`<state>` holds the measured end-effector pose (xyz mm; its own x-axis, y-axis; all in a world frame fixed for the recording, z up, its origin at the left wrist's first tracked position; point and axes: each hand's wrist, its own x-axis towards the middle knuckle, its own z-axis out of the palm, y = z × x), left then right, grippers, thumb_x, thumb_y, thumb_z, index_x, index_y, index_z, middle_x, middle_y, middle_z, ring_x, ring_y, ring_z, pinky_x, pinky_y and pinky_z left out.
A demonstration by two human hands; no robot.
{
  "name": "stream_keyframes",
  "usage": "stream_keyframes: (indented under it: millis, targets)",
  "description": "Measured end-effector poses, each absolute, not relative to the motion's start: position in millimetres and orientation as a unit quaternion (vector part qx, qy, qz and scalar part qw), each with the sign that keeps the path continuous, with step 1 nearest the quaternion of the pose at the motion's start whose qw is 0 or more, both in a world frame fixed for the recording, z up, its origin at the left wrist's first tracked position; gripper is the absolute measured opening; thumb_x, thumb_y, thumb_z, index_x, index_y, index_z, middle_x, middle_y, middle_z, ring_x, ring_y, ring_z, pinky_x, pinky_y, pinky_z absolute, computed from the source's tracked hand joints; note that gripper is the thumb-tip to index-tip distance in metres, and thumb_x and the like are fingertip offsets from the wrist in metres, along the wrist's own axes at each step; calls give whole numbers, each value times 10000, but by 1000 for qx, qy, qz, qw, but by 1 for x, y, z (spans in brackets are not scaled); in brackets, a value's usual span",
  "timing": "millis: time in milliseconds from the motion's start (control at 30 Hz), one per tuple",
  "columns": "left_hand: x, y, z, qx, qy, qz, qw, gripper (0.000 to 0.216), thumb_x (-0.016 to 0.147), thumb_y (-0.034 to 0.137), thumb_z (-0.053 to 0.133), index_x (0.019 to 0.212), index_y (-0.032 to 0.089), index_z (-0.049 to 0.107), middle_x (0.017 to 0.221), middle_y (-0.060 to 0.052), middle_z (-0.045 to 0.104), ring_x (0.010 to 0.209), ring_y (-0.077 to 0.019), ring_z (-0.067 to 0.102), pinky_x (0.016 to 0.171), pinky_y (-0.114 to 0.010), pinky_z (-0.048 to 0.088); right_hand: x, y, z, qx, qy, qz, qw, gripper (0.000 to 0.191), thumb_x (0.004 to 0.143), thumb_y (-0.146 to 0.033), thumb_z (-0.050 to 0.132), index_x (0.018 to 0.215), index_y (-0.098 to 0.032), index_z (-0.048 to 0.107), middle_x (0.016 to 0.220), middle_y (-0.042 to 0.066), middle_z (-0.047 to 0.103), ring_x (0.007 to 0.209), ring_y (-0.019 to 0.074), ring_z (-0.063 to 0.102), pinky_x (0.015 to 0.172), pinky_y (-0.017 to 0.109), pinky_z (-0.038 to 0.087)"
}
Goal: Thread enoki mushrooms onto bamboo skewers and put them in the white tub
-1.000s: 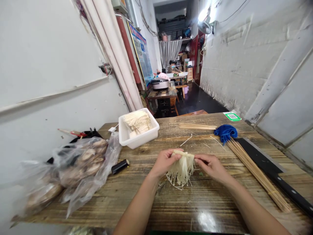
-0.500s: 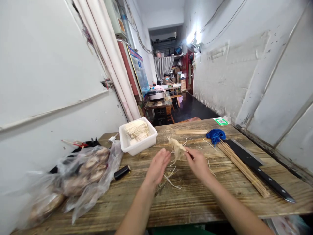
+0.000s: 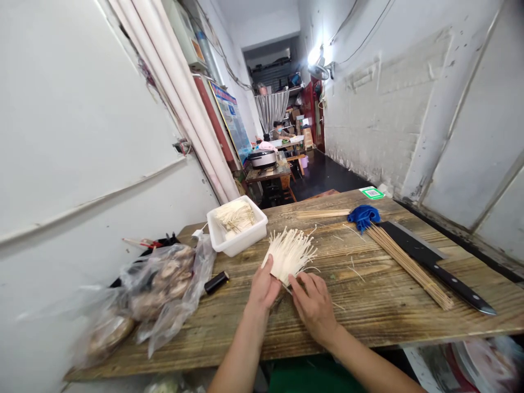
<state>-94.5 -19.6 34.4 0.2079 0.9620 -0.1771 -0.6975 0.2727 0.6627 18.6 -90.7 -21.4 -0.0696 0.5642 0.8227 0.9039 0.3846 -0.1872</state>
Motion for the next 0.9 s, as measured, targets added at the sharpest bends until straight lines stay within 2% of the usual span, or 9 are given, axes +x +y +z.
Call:
stream_keyframes:
  millis: [100,267,367,467,533,633,700,800,900]
  targets:
    - [-93,-20,33,211,315,547,746,273,905,213,535,1083,31,634,1152,-193,648,1115,-272,596,1007,-394,468,19,-87,-22,-504,-712,-237,427,297,904,-139,491,1174,-158,612,1086,121,622,985,254,535,855,400,441]
    - [-87,-18,37,175,344,543,746,206,893,202,554,1007,62,656,1019,-161,698,960,-228,664,907,-340,530,25,-75,-17,-482,-733,-270,397,295,926,-123,431,1153,-144,618,1038,114,650,777,169,581,654,267,437]
    - [-89,-20,45,193,307,544,756,213,890,270,575,933,87,673,984,-133,704,907,-195,667,866,-294,534,33,-67,-1,-475,-742,-253,399,285,938,-152,419,1132,-158,628,958,85,668,715,143,583,598,237,407]
    - [-100,-27,51,281,306,508,754,244,786,287,714,966,127,679,1004,-102,703,918,-178,656,859,-266,515,46,-56,19,-505,-724,-150,445,264,941,-202,436,1106,-181,641,943,67,663,709,126,590,592,217,406]
    - [-111,-33,51,367,362,468,718,381,691,255,796,1033,144,671,975,-95,711,892,-185,660,837,-274,511,57,-48,32,-521,-708,-36,475,252,929,-233,453,1065,-189,660,918,58,653,697,126,586,606,221,422]
    - [-131,-36,47,487,458,464,581,399,647,306,813,985,127,700,810,-89,716,754,-207,655,756,-316,515,75,-36,47,-515,-695,108,490,227,876,-256,504,959,-174,699,810,47,638,664,143,570,614,252,437]
    - [-140,-34,46,538,491,502,466,359,647,335,800,939,140,724,796,-82,705,746,-212,636,749,-321,502,83,-32,56,-505,-700,170,475,221,847,-274,531,908,-167,713,771,45,638,668,155,568,624,269,436]
    - [-145,-25,50,565,490,547,376,468,626,290,814,1071,205,697,1036,-86,687,979,-229,604,893,-314,442,88,-32,66,-482,-716,229,449,245,836,-316,544,908,-157,715,809,57,660,725,170,581,656,282,433]
    - [-140,-18,57,569,441,541,435,563,638,287,811,1169,212,643,1189,-98,637,1131,-235,545,975,-318,388,87,-36,73,-450,-732,269,435,262,834,-338,547,904,-149,714,846,66,673,765,174,590,695,290,433]
